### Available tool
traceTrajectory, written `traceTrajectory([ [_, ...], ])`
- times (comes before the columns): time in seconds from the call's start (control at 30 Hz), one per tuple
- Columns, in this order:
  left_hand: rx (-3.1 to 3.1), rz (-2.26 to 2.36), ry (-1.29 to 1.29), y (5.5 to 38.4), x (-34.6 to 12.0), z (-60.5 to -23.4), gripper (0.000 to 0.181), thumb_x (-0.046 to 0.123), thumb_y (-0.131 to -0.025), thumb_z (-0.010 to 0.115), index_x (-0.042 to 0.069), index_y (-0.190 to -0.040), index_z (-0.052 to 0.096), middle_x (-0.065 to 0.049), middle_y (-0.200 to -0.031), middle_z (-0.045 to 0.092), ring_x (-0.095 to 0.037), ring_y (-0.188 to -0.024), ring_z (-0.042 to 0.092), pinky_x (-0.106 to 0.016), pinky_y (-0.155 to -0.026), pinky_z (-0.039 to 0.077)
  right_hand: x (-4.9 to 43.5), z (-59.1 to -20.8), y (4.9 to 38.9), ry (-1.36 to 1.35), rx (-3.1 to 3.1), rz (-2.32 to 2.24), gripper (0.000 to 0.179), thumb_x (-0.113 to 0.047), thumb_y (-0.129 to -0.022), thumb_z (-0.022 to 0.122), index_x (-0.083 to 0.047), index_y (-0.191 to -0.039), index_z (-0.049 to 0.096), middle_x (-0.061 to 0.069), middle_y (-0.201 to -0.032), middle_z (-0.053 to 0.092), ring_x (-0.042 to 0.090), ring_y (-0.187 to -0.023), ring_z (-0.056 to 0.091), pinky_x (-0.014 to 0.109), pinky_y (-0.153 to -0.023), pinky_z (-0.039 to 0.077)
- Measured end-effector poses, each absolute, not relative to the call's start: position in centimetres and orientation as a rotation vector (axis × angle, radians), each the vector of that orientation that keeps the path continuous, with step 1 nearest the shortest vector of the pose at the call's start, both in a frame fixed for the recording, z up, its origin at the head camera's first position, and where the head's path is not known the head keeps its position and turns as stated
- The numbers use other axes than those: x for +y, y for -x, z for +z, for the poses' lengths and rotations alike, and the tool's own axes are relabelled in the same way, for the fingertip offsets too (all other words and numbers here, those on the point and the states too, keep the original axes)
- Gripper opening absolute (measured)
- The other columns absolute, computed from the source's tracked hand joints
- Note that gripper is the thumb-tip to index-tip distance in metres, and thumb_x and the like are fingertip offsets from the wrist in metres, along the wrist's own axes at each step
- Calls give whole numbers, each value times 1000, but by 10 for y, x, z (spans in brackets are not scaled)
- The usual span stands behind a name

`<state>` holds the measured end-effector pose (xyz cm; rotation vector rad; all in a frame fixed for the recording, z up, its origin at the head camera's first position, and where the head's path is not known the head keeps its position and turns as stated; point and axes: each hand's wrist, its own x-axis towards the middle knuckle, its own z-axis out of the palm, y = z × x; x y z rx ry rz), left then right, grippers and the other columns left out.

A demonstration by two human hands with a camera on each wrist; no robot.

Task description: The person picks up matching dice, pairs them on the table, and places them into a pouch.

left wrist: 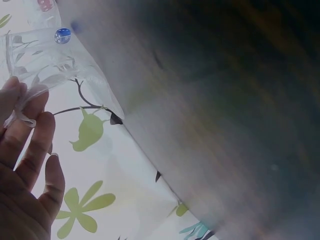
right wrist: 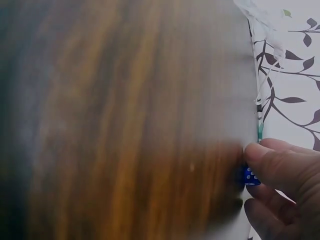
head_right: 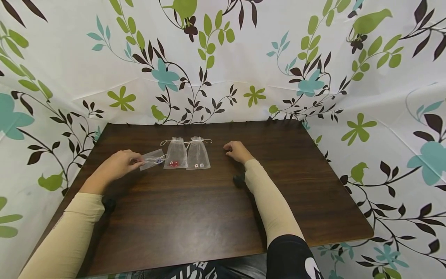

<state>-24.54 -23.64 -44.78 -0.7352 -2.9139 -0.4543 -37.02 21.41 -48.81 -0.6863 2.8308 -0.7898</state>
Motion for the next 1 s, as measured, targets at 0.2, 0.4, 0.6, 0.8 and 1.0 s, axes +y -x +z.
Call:
traceTrajectory([
  [0.2, -2919, -454, 709, 246, -237, -447, 4, 12, -91, 77, 8, -90, 76, -2, -79, 68, -20, -75, 61, -47, -73, 52, 214, -488, 368, 685, 2857, -800, 27, 2, -93, 71, 3, -120, 70, 17, -121, 68, 31, -111, 63, 42, -97, 50],
  [0.4, -2930, -463, 697, 246, -237, -448, 4, 11, -91, 76, 8, -90, 76, -2, -80, 68, -21, -75, 61, -48, -74, 53, 215, -489, 367, 705, 2873, -792, 25, 4, -93, 69, 3, -118, 70, 18, -119, 68, 31, -110, 63, 42, -97, 50],
  [0.6, -2938, -475, 693, 245, -238, -448, 4, 11, -91, 76, 7, -91, 76, -2, -80, 68, -20, -75, 61, -48, -74, 53, 214, -488, 366, 711, 2869, -790, 24, 5, -94, 68, 4, -118, 70, 18, -120, 68, 31, -110, 64, 42, -97, 50],
  [0.8, -2934, -473, 696, 244, -238, -448, 4, 11, -91, 77, 7, -90, 76, -3, -81, 69, -21, -76, 61, -48, -75, 53, 212, -486, 367, 722, 2873, -788, 23, 4, -93, 69, 4, -116, 71, 18, -119, 69, 32, -111, 64, 42, -97, 50],
  [1.0, -2931, -467, 702, 245, -240, -450, 4, 11, -91, 76, 8, -91, 76, -3, -82, 70, -21, -77, 63, -49, -76, 53, 203, -480, 369, 766, 2882, -826, 21, 1, -94, 69, 3, -115, 72, 17, -116, 70, 30, -108, 65, 42, -95, 51],
])
